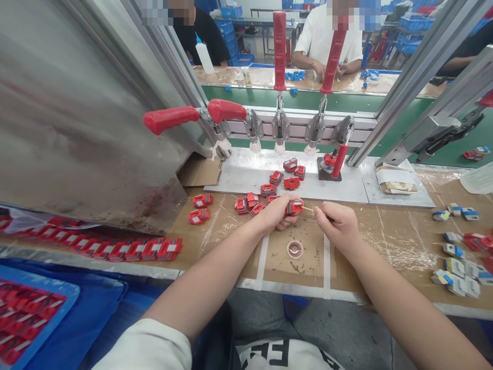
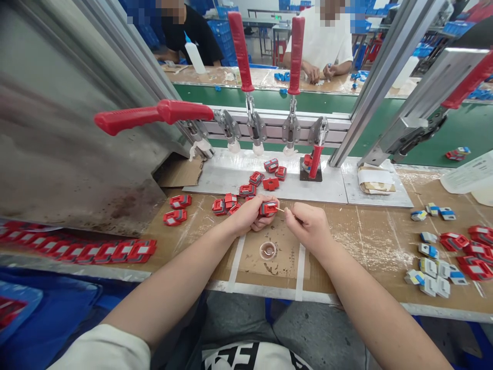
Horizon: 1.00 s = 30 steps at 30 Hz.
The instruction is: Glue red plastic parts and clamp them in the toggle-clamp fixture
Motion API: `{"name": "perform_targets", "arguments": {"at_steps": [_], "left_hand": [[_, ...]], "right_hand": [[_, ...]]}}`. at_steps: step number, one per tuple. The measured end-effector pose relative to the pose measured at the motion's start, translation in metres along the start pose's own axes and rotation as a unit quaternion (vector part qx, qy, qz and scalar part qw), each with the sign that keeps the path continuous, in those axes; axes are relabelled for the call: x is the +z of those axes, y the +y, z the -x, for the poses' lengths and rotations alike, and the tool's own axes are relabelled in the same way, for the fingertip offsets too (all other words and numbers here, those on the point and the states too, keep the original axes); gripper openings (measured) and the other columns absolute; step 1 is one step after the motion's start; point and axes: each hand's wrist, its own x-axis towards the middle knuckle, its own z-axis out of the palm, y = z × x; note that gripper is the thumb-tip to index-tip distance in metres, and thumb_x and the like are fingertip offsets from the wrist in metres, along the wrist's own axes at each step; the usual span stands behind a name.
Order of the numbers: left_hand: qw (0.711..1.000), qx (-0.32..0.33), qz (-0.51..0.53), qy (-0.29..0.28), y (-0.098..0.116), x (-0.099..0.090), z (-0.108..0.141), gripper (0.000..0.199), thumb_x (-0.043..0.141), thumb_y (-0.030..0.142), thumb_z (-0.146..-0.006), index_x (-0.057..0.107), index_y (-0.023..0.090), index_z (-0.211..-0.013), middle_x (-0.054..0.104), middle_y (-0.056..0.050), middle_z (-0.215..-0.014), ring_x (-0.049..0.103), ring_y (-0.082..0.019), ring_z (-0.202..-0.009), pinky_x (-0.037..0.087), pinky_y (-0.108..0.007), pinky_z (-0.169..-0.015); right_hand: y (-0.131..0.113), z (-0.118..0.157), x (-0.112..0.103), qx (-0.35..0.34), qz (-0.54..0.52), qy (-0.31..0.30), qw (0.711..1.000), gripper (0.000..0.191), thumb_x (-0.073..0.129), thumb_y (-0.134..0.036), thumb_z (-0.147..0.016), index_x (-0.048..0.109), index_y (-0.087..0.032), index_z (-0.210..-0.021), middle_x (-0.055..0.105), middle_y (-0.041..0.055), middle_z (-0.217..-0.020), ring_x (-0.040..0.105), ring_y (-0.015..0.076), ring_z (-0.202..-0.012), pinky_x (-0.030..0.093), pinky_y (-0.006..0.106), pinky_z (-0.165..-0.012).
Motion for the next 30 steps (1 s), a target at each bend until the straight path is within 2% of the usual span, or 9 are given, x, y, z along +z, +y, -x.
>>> {"name": "perform_targets", "arguments": {"at_steps": [3, 6, 9, 12, 14, 18, 24, 27, 30], "left_hand": [[1.0, -0.001, 0.0, 0.002, -0.002, -0.001, -0.001, 0.033, 0.035, 0.049, -0.095, 0.038, 0.023, -0.074, 0.028, 0.007, -0.053, 0.011, -0.007, -0.04, 0.006, -0.017, -0.039], [1.0, -0.003, -0.007, 0.009, -0.003, 0.0, -0.002, 0.028, 0.037, 0.047, -0.094, 0.041, 0.023, -0.081, 0.028, 0.008, -0.054, 0.011, -0.008, -0.04, 0.006, -0.016, -0.039], [1.0, 0.006, -0.021, 0.006, -0.003, 0.001, -0.001, 0.022, 0.039, 0.044, -0.094, 0.042, 0.024, -0.088, 0.028, 0.009, -0.056, 0.012, -0.007, -0.04, 0.007, -0.015, -0.039], [0.999, 0.012, -0.032, 0.003, -0.001, 0.002, 0.0, 0.02, 0.04, 0.044, -0.094, 0.043, 0.024, -0.09, 0.028, 0.009, -0.057, 0.013, -0.007, -0.039, 0.008, -0.015, -0.039], [0.999, 0.009, -0.035, 0.009, 0.0, 0.003, 0.001, 0.021, 0.041, 0.044, -0.093, 0.043, 0.024, -0.09, 0.028, 0.009, -0.058, 0.014, -0.007, -0.039, 0.007, -0.015, -0.039], [0.999, 0.002, -0.038, 0.012, 0.001, 0.002, 0.0, 0.02, 0.04, 0.044, -0.094, 0.043, 0.024, -0.092, 0.027, 0.009, -0.058, 0.013, -0.007, -0.04, 0.006, -0.016, -0.039], [0.999, 0.01, -0.036, -0.001, -0.003, 0.0, -0.002, 0.021, 0.04, 0.045, -0.094, 0.044, 0.024, -0.092, 0.027, 0.009, -0.058, 0.014, -0.007, -0.041, 0.007, -0.017, -0.039], [0.999, 0.015, -0.039, -0.006, -0.005, -0.001, -0.002, 0.022, 0.04, 0.046, -0.094, 0.044, 0.024, -0.092, 0.027, 0.009, -0.059, 0.014, -0.007, -0.041, 0.007, -0.017, -0.039], [0.999, 0.01, -0.042, -0.007, -0.004, -0.001, -0.002, 0.022, 0.041, 0.046, -0.093, 0.044, 0.025, -0.092, 0.028, 0.009, -0.059, 0.014, -0.007, -0.041, 0.007, -0.016, -0.039]], "right_hand": [[-0.002, -0.001, -0.001, 0.009, -0.016, -0.003, 1.0, 0.045, 0.054, -0.024, -0.098, 0.026, -0.022, -0.063, 0.027, -0.0048, -0.058, 0.026, 0.0102, -0.052, 0.022, 0.029, -0.052], [-0.004, -0.002, -0.004, 0.028, -0.086, -0.021, 0.996, 0.045, 0.051, -0.026, -0.1, 0.028, -0.022, -0.062, 0.029, -0.0044, -0.058, 0.028, 0.0104, -0.052, 0.024, 0.029, -0.053], [-0.006, -0.002, -0.006, -0.003, -0.181, -0.136, 0.974, 0.046, 0.047, -0.027, -0.101, 0.025, -0.022, -0.062, 0.026, -0.0047, -0.057, 0.027, 0.0102, -0.051, 0.023, 0.029, -0.053], [-0.007, 0.001, -0.003, -0.057, -0.199, -0.255, 0.944, 0.046, 0.051, -0.022, -0.097, 0.022, -0.022, -0.062, 0.023, -0.0061, -0.057, 0.023, 0.0092, -0.051, 0.021, 0.028, -0.053], [-0.007, 0.003, 0.0, -0.074, -0.175, -0.291, 0.938, 0.044, 0.054, -0.018, -0.093, 0.024, -0.021, -0.062, 0.024, -0.0067, -0.057, 0.023, 0.0084, -0.051, 0.02, 0.028, -0.053], [-0.006, 0.005, 0.006, -0.08, -0.126, -0.319, 0.936, 0.041, 0.057, -0.014, -0.09, 0.029, -0.02, -0.061, 0.028, -0.0071, -0.057, 0.024, 0.0077, -0.051, 0.019, 0.027, -0.053], [-0.005, 0.005, 0.005, -0.086, -0.137, -0.302, 0.939, 0.041, 0.055, -0.012, -0.09, 0.026, -0.021, -0.062, 0.026, -0.0069, -0.058, 0.024, 0.008, -0.051, 0.019, 0.027, -0.053], [-0.005, 0.004, 0.001, -0.078, -0.169, -0.223, 0.957, 0.044, 0.052, -0.015, -0.094, 0.023, -0.022, -0.062, 0.023, -0.0065, -0.058, 0.022, 0.0089, -0.051, 0.02, 0.028, -0.052], [-0.005, 0.002, -0.004, -0.016, -0.168, -0.104, 0.98, 0.045, 0.051, -0.02, -0.099, 0.028, -0.022, -0.06, 0.025, -0.0056, -0.057, 0.024, 0.0093, -0.051, 0.021, 0.028, -0.052]]}}
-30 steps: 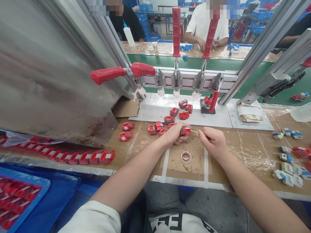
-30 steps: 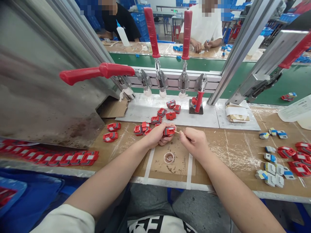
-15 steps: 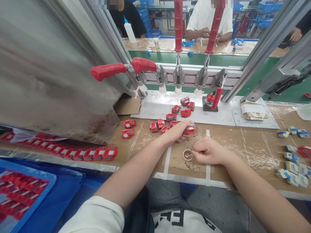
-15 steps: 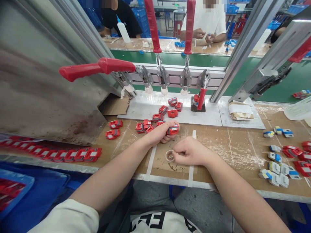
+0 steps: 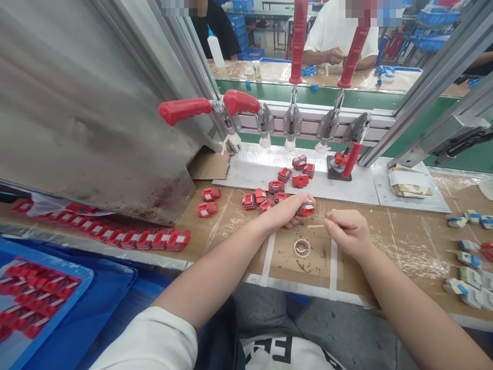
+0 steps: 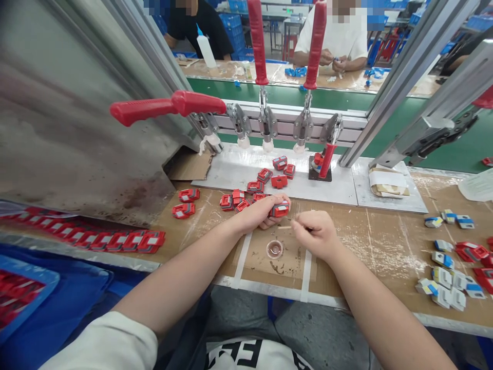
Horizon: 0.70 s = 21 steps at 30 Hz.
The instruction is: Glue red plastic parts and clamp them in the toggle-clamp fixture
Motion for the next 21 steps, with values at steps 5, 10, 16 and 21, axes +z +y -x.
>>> {"name": "perform_targets", "arguments": {"at_steps": [5, 10, 16, 21], "left_hand": [[1.0, -0.004, -0.007, 0.001, 0.001, 0.0008, 0.0007, 0.022, 0.043, 0.046, -0.092, 0.045, 0.024, -0.093, 0.028, 0.009, -0.059, 0.015, -0.007, -0.041, 0.006, -0.016, -0.039], [1.0, 0.003, -0.01, 0.005, 0.0001, 0.0015, -0.0002, 0.022, 0.043, 0.046, -0.091, 0.045, 0.024, -0.092, 0.027, 0.009, -0.058, 0.014, -0.007, -0.04, 0.006, -0.017, -0.039], [1.0, 0.003, -0.014, 0.0, 0.0026, 0.0019, 0.0012, 0.02, 0.043, 0.044, -0.091, 0.046, 0.024, -0.091, 0.026, 0.009, -0.058, 0.014, -0.007, -0.041, 0.007, -0.017, -0.039], [1.0, -0.007, -0.009, 0.006, 0.002, 0.0023, 0.0005, 0.021, 0.043, 0.046, -0.091, 0.045, 0.025, -0.091, 0.028, 0.009, -0.057, 0.014, -0.008, -0.04, 0.006, -0.018, -0.039]], "right_hand": [[0.0032, -0.0003, -0.0007, 0.1, 0.002, 0.083, 0.991, 0.048, 0.053, -0.027, -0.101, 0.035, -0.02, -0.058, 0.035, -0.0041, -0.055, 0.032, 0.0094, -0.052, 0.025, 0.028, -0.054], [0.0053, -0.0021, 0.0025, 0.114, 0.012, 0.062, 0.991, 0.048, 0.054, -0.031, -0.101, 0.036, -0.02, -0.057, 0.035, -0.0045, -0.055, 0.032, 0.009, -0.052, 0.025, 0.027, -0.054], [0.0042, -0.0047, 0.0017, 0.098, 0.033, 0.06, 0.993, 0.047, 0.053, -0.03, -0.099, 0.031, -0.02, -0.059, 0.029, -0.005, -0.057, 0.028, 0.0085, -0.053, 0.024, 0.026, -0.052], [0.0045, -0.0042, -0.0003, 0.09, 0.055, 0.072, 0.992, 0.048, 0.053, -0.029, -0.099, 0.028, -0.02, -0.059, 0.027, -0.005, -0.056, 0.026, 0.0086, -0.053, 0.023, 0.027, -0.052]]}}
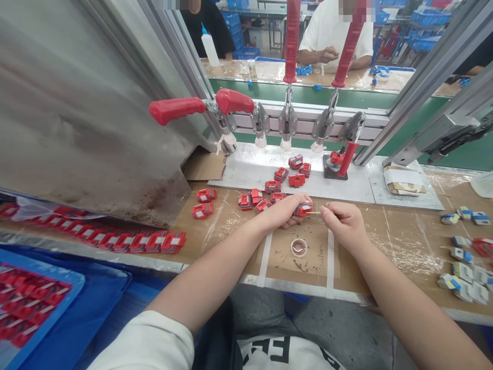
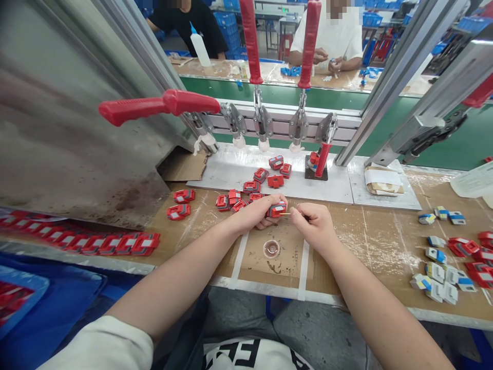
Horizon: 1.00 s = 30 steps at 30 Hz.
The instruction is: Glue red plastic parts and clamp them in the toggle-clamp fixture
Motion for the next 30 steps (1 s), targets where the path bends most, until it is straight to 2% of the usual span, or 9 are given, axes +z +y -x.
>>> {"name": "perform_targets", "arguments": {"at_steps": [8, 16, 19, 20, 22, 24, 26, 28, 30], "left_hand": [[1.0, -0.005, 0.007, 0.002, 0.001, 0.0, 0.0, 0.022, 0.043, 0.047, -0.092, 0.045, 0.025, -0.091, 0.027, 0.009, -0.057, 0.013, -0.008, -0.04, 0.006, -0.017, -0.04], [1.0, -0.008, 0.018, 0.005, 0.0, -0.001, -0.001, 0.024, 0.044, 0.047, -0.091, 0.046, 0.024, -0.089, 0.028, 0.009, -0.056, 0.014, -0.007, -0.039, 0.005, -0.018, -0.04], [1.0, -0.009, 0.022, 0.006, 0.0, -0.001, -0.001, 0.025, 0.044, 0.048, -0.092, 0.047, 0.023, -0.088, 0.028, 0.008, -0.057, 0.014, -0.007, -0.039, 0.005, -0.018, -0.039], [1.0, -0.008, 0.024, 0.008, 0.0, -0.001, 0.0, 0.026, 0.043, 0.048, -0.092, 0.046, 0.023, -0.087, 0.028, 0.008, -0.057, 0.013, -0.007, -0.039, 0.005, -0.018, -0.039], [0.999, -0.004, 0.03, 0.01, 0.001, -0.002, 0.0, 0.028, 0.041, 0.049, -0.093, 0.046, 0.023, -0.085, 0.027, 0.008, -0.056, 0.012, -0.007, -0.04, 0.005, -0.017, -0.039], [0.999, -0.003, 0.036, 0.011, 0.002, -0.002, 0.0, 0.031, 0.039, 0.05, -0.093, 0.044, 0.022, -0.081, 0.027, 0.008, -0.056, 0.011, -0.007, -0.04, 0.005, -0.017, -0.039], [0.999, -0.01, 0.042, 0.009, 0.004, -0.002, 0.001, 0.034, 0.039, 0.052, -0.093, 0.044, 0.022, -0.078, 0.027, 0.008, -0.055, 0.011, -0.007, -0.041, 0.006, -0.017, -0.038], [0.999, -0.025, 0.046, 0.012, 0.006, -0.001, 0.003, 0.036, 0.04, 0.054, -0.092, 0.043, 0.022, -0.077, 0.026, 0.008, -0.054, 0.009, -0.006, -0.04, 0.005, -0.017, -0.038], [0.998, -0.033, 0.052, 0.017, 0.008, -0.001, 0.004, 0.035, 0.044, 0.054, -0.09, 0.044, 0.022, -0.078, 0.024, 0.008, -0.054, 0.009, -0.006, -0.04, 0.005, -0.016, -0.038]], "right_hand": [[-0.004, -0.002, 0.001, -0.011, 0.001, -0.024, 1.0, 0.049, 0.052, -0.033, -0.1, 0.028, -0.021, -0.059, 0.025, -0.005, -0.058, 0.026, 0.0085, -0.053, 0.023, 0.027, -0.052], [-0.004, -0.001, -0.003, 0.004, 0.054, 0.022, 0.998, 0.049, 0.053, -0.03, -0.096, 0.024, -0.021, -0.058, 0.022, -0.0045, -0.056, 0.023, 0.0094, -0.053, 0.02, 0.028, -0.051], [-0.007, 0.0, -0.006, -0.017, 0.049, 0.028, 0.998, 0.048, 0.052, -0.028, -0.097, 0.024, -0.021, -0.058, 0.023, -0.0046, -0.057, 0.023, 0.0096, -0.052, 0.02, 0.029, -0.052], [-0.008, 0.0, -0.007, -0.037, 0.032, 0.007, 0.999, 0.048, 0.051, -0.027, -0.098, 0.025, -0.022, -0.058, 0.024, -0.0047, -0.057, 0.023, 0.0097, -0.052, 0.02, 0.029, -0.052], [-0.008, 0.001, -0.008, -0.087, -0.007, -0.085, 0.993, 0.047, 0.049, -0.026, -0.1, 0.026, -0.022, -0.059, 0.025, -0.0051, -0.057, 0.025, 0.01, -0.05, 0.021, 0.029, -0.052], [-0.006, 0.002, -0.006, -0.128, -0.01, -0.204, 0.97, 0.047, 0.049, -0.026, -0.101, 0.029, -0.022, -0.059, 0.028, -0.0054, -0.056, 0.027, 0.0104, -0.05, 0.023, 0.028, -0.053], [-0.005, 0.003, -0.002, -0.153, 0.041, -0.282, 0.946, 0.048, 0.049, -0.03, -0.103, 0.036, -0.021, -0.058, 0.037, -0.0047, -0.054, 0.033, 0.0107, -0.051, 0.024, 0.028, -0.055], [-0.007, 0.002, 0.002, -0.17, 0.115, -0.306, 0.93, 0.05, 0.049, -0.037, -0.106, 0.045, -0.02, -0.059, 0.051, -0.0025, -0.057, 0.041, 0.011, -0.054, 0.023, 0.028, -0.056], [-0.011, 0.002, 0.003, -0.174, 0.191, -0.29, 0.921, 0.052, 0.048, -0.048, -0.106, 0.054, -0.019, -0.063, 0.061, -0.0003, -0.063, 0.047, 0.0118, -0.056, 0.02, 0.029, -0.056]]}}
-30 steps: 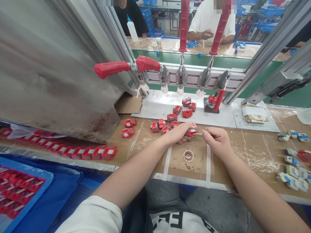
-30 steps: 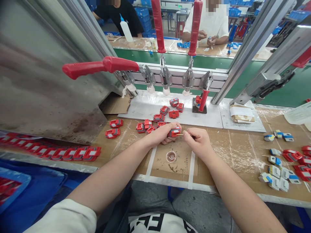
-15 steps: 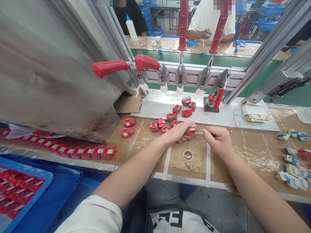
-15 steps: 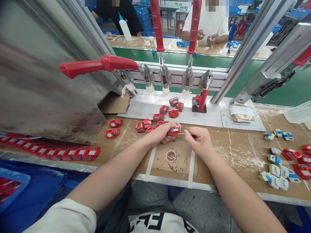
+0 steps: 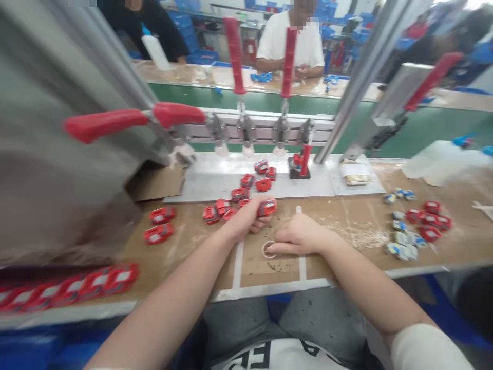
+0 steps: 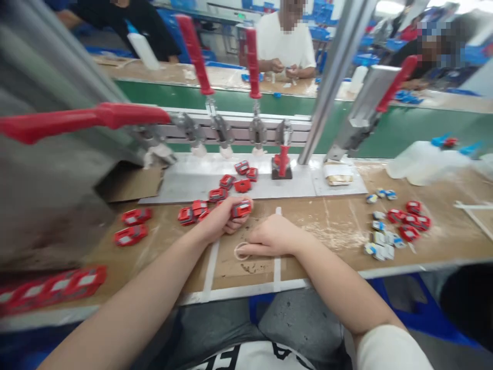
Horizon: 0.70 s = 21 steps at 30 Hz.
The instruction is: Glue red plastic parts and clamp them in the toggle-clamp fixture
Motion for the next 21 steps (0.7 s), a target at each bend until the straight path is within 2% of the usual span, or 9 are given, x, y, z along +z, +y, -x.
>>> {"name": "perform_targets", "arguments": {"at_steps": [3, 5, 7, 9, 11, 12, 16, 19, 21], "left_hand": [[1.0, 0.015, 0.006, -0.004, 0.002, -0.001, -0.001, 0.027, 0.048, 0.048, -0.089, 0.046, 0.022, -0.084, 0.025, 0.009, -0.054, 0.01, -0.006, -0.04, 0.006, -0.014, -0.038], [1.0, 0.021, 0.006, -0.01, 0.002, -0.003, -0.003, 0.023, 0.049, 0.045, -0.089, 0.046, 0.022, -0.086, 0.027, 0.008, -0.054, 0.011, -0.006, -0.041, 0.007, -0.013, -0.038], [1.0, 0.025, 0.006, -0.015, 0.001, -0.004, -0.004, 0.022, 0.05, 0.044, -0.089, 0.046, 0.022, -0.087, 0.029, 0.008, -0.055, 0.012, -0.006, -0.04, 0.006, -0.013, -0.038], [0.999, 0.03, 0.01, -0.018, -0.001, -0.004, -0.004, 0.022, 0.051, 0.044, -0.089, 0.045, 0.023, -0.088, 0.029, 0.008, -0.055, 0.012, -0.006, -0.04, 0.006, -0.013, -0.038], [0.999, 0.036, 0.013, -0.017, -0.002, -0.004, -0.004, 0.022, 0.051, 0.044, -0.089, 0.045, 0.023, -0.089, 0.029, 0.009, -0.056, 0.012, -0.006, -0.04, 0.007, -0.013, -0.039], [0.999, 0.039, 0.014, -0.017, -0.003, -0.005, -0.004, 0.022, 0.051, 0.044, -0.089, 0.044, 0.023, -0.089, 0.029, 0.009, -0.056, 0.012, -0.006, -0.04, 0.007, -0.013, -0.039], [0.998, 0.051, 0.029, -0.039, -0.004, -0.007, -0.008, 0.026, 0.051, 0.047, -0.091, 0.043, 0.022, -0.087, 0.028, 0.009, -0.059, 0.013, -0.006, -0.042, 0.007, -0.013, -0.039], [0.994, 0.069, 0.063, -0.057, -0.004, -0.008, -0.009, 0.027, 0.052, 0.046, -0.092, 0.04, 0.022, -0.086, 0.028, 0.009, -0.061, 0.013, -0.006, -0.044, 0.009, -0.013, -0.039], [0.99, 0.082, 0.091, -0.07, -0.003, -0.007, -0.007, 0.026, 0.053, 0.044, -0.093, 0.04, 0.023, -0.087, 0.029, 0.009, -0.062, 0.013, -0.005, -0.044, 0.01, -0.012, -0.039]], "right_hand": [[-0.007, 0.009, -0.008, 0.095, 0.101, 0.051, 0.989, 0.054, 0.043, -0.057, -0.106, 0.062, -0.018, -0.074, 0.068, 0.0026, -0.07, 0.055, 0.0138, -0.06, 0.019, 0.029, -0.056], [-0.013, 0.031, -0.015, 0.196, 0.152, 0.116, 0.962, 0.053, 0.04, -0.055, -0.108, 0.064, -0.018, -0.079, 0.07, 0.0036, -0.075, 0.06, 0.0154, -0.065, 0.024, 0.029, -0.058], [-0.022, 0.07, -0.021, 0.304, 0.192, 0.19, 0.914, 0.047, 0.043, -0.051, -0.108, 0.067, -0.019, -0.084, 0.07, 0.0034, -0.078, 0.064, 0.0164, -0.07, 0.03, 0.028, -0.061], [-0.031, 0.119, -0.026, 0.401, 0.24, 0.245, 0.849, 0.038, 0.049, -0.048, -0.107, 0.07, -0.02, -0.091, 0.07, 0.004, -0.083, 0.065, 0.0177, -0.076, 0.036, 0.028, -0.066], [-0.037, 0.171, -0.031, 0.475, 0.315, 0.259, 0.779, 0.037, 0.054, -0.053, -0.103, 0.072, -0.021, -0.099, 0.069, 0.0083, -0.094, 0.064, 0.0216, -0.081, 0.041, 0.03, -0.07], [-0.038, 0.194, -0.032, 0.495, 0.339, 0.238, 0.764, 0.038, 0.055, -0.055, -0.101, 0.072, -0.02, -0.104, 0.068, 0.0109, -0.098, 0.064, 0.0251, -0.088, 0.044, 0.033, -0.076], [-0.036, 0.252, -0.03, 0.531, 0.369, 0.155, 0.747, 0.041, 0.057, -0.056, -0.098, 0.071, -0.018, -0.106, 0.061, 0.0134, -0.099, 0.058, 0.0303, -0.093, 0.047, 0.041, -0.085], [-0.032, 0.262, -0.024, 0.536, 0.347, 0.152, 0.755, 0.038, 0.058, -0.053, -0.098, 0.071, -0.017, -0.102, 0.06, 0.0137, -0.098, 0.058, 0.031, -0.092, 0.049, 0.044, -0.085], [-0.029, 0.256, -0.02, 0.516, 0.31, 0.194, 0.775, 0.039, 0.058, -0.054, -0.097, 0.07, -0.017, -0.101, 0.062, 0.0149, -0.1, 0.06, 0.0325, -0.096, 0.05, 0.047, -0.088]]}}
